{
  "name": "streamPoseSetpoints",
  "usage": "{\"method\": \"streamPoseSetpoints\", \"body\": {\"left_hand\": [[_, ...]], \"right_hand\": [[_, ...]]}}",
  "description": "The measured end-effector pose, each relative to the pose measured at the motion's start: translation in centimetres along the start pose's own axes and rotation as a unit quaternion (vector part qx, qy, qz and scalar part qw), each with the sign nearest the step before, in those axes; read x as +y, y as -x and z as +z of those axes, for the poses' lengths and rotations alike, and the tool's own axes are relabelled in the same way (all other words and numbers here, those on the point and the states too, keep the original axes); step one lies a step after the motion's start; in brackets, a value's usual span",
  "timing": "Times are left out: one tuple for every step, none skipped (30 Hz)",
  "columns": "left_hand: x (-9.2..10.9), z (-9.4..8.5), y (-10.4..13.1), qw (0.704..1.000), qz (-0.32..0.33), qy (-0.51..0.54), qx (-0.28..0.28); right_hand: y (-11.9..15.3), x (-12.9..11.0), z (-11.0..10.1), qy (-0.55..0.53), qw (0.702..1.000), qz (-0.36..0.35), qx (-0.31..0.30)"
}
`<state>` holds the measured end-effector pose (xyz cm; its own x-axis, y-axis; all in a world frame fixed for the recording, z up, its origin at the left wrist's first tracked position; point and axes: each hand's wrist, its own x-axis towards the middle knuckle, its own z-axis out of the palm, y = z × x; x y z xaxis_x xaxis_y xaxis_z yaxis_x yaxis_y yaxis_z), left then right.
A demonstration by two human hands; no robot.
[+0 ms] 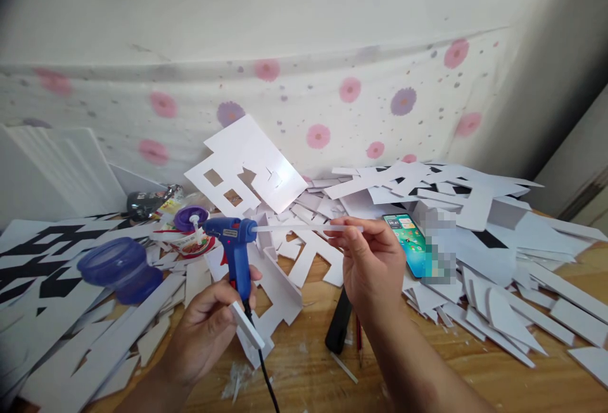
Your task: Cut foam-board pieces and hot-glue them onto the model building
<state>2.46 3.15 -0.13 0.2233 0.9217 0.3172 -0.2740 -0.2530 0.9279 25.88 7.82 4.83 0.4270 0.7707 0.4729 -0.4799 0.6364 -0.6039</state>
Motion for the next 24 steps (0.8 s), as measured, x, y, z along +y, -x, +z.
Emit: {"method": "streamPoseSetpoints", "body": {"left_hand": [[0.0, -0.2, 0.0, 1.0, -0.004, -0.019, 0.0], [-0.1, -0.5, 0.0, 0.999, -0.006, -0.036, -0.002], [0.0, -0.6, -0.1, 0.999, -0.008, -0.05, -0.002], [0.0, -0.7, -0.1, 0.998, -0.01, -0.057, 0.003], [0.1, -0.8, -0.1, 0.998, -0.014, -0.06, 0.01], [0.2, -0.8, -0.2, 0.998, -0.019, -0.06, 0.015], [0.3, -0.9, -0.3, 0.998, -0.023, -0.06, 0.019], [0.3, -0.9, -0.3, 0.998, -0.027, -0.061, 0.019], [0.4, -1.0, -0.4, 0.997, -0.029, -0.063, 0.019], [0.4, -1.1, -0.5, 0.997, -0.03, -0.066, 0.019], [0.4, -1.2, -0.5, 0.997, -0.033, -0.071, 0.019], [0.3, -1.4, -0.6, 0.996, -0.038, -0.077, 0.018], [0.2, -1.5, -0.6, 0.995, -0.046, -0.085, 0.019], [0.2, -1.7, -0.7, 0.994, -0.055, -0.094, 0.017], [0.1, -1.8, -0.7, 0.992, -0.063, -0.105, 0.015], [0.1, -1.9, -0.7, 0.991, -0.067, -0.114, 0.014], [0.1, -2.0, -0.7, 0.99, -0.069, -0.122, 0.018], [0.1, -2.0, -0.7, 0.989, -0.068, -0.128, 0.024], [0.1, -2.0, -0.6, 0.988, -0.068, -0.134, 0.027], [0.1, -2.0, -0.6, 0.988, -0.071, -0.136, 0.028], [0.1, -2.0, -0.5, 0.988, -0.076, -0.135, 0.03], [0.1, -1.9, -0.5, 0.988, -0.082, -0.129, 0.032], [0.1, -1.8, -0.5, 0.988, -0.09, -0.118, 0.036], [0.1, -1.7, -0.6, 0.989, -0.097, -0.099, 0.042]], "right_hand": [[0.2, -0.1, 0.1, 0.007, 1.0, -0.022, -0.003], [0.3, -0.1, 0.2, 0.01, 0.999, -0.038, -0.004], [0.3, 0.0, 0.3, 0.008, 0.999, -0.047, -0.004], [0.3, 0.0, 0.4, 0.001, 0.999, -0.047, -0.003], [0.2, 0.1, 0.4, -0.008, 0.999, -0.04, -0.001], [0.1, 0.1, 0.4, -0.017, 0.999, -0.032, 0.003], [0.1, 0.2, 0.4, -0.024, 0.999, -0.023, 0.006], [0.1, 0.2, 0.5, -0.026, 0.999, -0.018, 0.009], [0.2, 0.2, 0.5, -0.022, 1.0, -0.019, 0.009], [0.4, 0.2, 0.5, -0.015, 1.0, -0.025, 0.007], [0.6, 0.2, 0.6, -0.005, 0.999, -0.037, 0.003], [0.8, 0.3, 0.7, 0.005, 0.999, -0.049, -0.004], [1.1, 0.4, 0.7, 0.014, 0.998, -0.057, -0.01], [1.3, 0.6, 0.8, 0.018, 0.998, -0.058, -0.014], [1.5, 0.8, 0.8, 0.02, 0.999, -0.048, -0.014], [1.5, 1.1, 0.7, 0.018, 0.999, -0.027, -0.009], [1.5, 1.4, 0.7, 0.013, 1.0, 0.002, -0.001], [1.4, 1.7, 0.6, 0.005, 0.999, 0.031, 0.011], [1.2, 2.0, 0.6, -0.004, 0.998, 0.058, 0.021], [1.0, 2.2, 0.6, -0.011, 0.996, 0.079, 0.028], [0.8, 2.4, 0.5, -0.016, 0.995, 0.091, 0.032], [0.6, 2.5, 0.5, -0.019, 0.995, 0.097, 0.034], [0.3, 2.5, 0.5, -0.017, 0.995, 0.096, 0.031], [0.1, 2.5, 0.4, -0.007, 0.995, 0.093, 0.017]]}}
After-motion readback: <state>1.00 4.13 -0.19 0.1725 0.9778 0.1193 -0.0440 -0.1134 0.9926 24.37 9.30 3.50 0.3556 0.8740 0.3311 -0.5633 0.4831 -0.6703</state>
